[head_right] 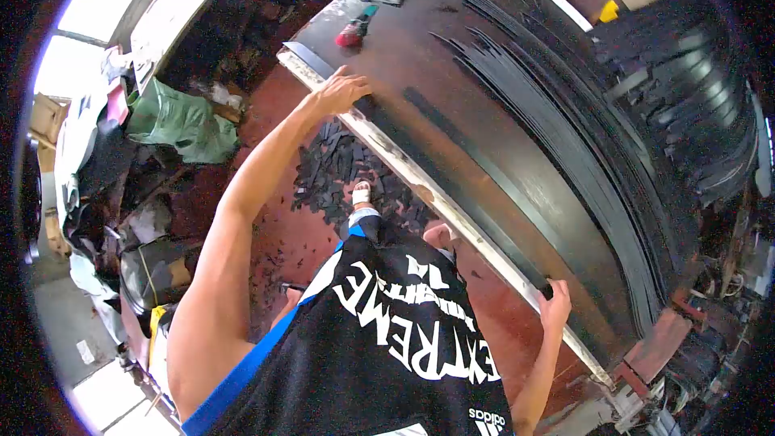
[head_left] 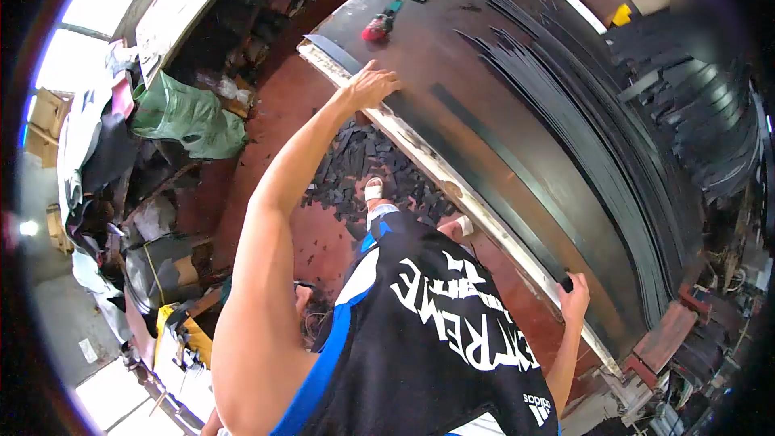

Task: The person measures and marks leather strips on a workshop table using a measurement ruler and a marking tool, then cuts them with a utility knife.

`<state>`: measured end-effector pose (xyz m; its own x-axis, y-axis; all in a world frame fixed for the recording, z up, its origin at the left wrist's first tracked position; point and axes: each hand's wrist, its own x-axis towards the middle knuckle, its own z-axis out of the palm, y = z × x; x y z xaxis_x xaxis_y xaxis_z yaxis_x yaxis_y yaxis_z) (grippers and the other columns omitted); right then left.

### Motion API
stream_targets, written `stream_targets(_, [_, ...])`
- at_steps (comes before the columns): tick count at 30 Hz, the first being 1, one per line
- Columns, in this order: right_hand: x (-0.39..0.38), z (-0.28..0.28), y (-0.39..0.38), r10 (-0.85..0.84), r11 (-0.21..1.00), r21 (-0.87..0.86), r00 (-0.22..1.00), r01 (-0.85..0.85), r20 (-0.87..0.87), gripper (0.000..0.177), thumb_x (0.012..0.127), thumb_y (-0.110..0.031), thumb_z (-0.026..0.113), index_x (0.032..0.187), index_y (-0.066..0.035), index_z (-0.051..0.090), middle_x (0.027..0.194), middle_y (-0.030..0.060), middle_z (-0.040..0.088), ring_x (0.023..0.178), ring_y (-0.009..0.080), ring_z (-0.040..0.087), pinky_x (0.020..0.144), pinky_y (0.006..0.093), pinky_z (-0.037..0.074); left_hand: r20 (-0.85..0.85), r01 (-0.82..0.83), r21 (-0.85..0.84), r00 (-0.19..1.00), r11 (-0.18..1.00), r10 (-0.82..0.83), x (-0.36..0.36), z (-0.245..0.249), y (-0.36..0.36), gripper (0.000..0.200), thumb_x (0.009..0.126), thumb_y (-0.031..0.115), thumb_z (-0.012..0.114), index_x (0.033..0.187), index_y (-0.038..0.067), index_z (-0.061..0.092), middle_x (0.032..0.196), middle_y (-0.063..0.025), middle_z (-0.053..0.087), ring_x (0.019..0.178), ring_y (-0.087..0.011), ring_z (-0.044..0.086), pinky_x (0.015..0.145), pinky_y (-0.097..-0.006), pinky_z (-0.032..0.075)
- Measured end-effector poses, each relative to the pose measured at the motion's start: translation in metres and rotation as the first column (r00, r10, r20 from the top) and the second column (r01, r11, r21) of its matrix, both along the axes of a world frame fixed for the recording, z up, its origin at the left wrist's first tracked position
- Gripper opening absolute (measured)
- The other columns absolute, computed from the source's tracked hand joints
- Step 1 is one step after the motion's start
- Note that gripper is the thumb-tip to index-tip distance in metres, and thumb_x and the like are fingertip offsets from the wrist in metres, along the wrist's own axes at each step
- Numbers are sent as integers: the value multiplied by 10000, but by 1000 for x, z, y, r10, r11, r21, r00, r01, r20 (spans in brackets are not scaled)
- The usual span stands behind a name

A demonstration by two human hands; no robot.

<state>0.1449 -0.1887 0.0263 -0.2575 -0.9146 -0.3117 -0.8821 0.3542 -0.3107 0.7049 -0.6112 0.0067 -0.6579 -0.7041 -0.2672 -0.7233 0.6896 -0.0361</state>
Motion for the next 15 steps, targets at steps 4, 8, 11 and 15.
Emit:
stream_targets(4, [60, 35, -41, 69, 997, -6, 989, -71, -127, 626, 674, -89, 820, 1258, -30, 604, 1250, 132, 593, 1154, 359, 577, 973, 414, 468, -121, 260, -117, 954, 959, -273, 2, -16, -21, 197, 801, 170, 657, 989, 181, 714, 1005, 9, 702, 1008, -178, 668, 839, -423, 499])
stream_targets(8, [205, 70, -165, 26, 997, -80, 998, -21, 60, 640, 765, -232, 804, 1330, -26, 585, 1359, 159, 576, 1258, 314, 552, 1075, 385, 413, -168, 137, -145, 972, 980, -161, -13, -5, -6, 87, 817, 151, 640, 825, 148, 727, 923, -14, 714, 912, -215, 701, 970, -474, 457])
stream_targets(11, [306, 58, -257, 231, 958, -194, 969, -211, 86, 581, 824, -275, 772, 1311, -11, 598, 1355, 190, 590, 1235, 339, 576, 1032, 382, 449, -283, -18, -211, 958, 977, -44, -12, -19, 13, 246, 815, 128, 642, 1055, 112, 691, 1113, -65, 670, 1123, -240, 627, 1088, -583, 349])
stream_targets(15, [396, 33, -342, 380, 913, -161, 925, -375, -1, 605, 813, -323, 773, 1322, -47, 597, 1258, 185, 653, 1168, 346, 624, 994, 394, 484, -827, -363, -170, 558, 916, 67, 44, 6, 69, 411, 760, 81, 666, 1171, 91, 649, 1185, -90, 639, 1179, -282, 583, 1086, -602, 339])
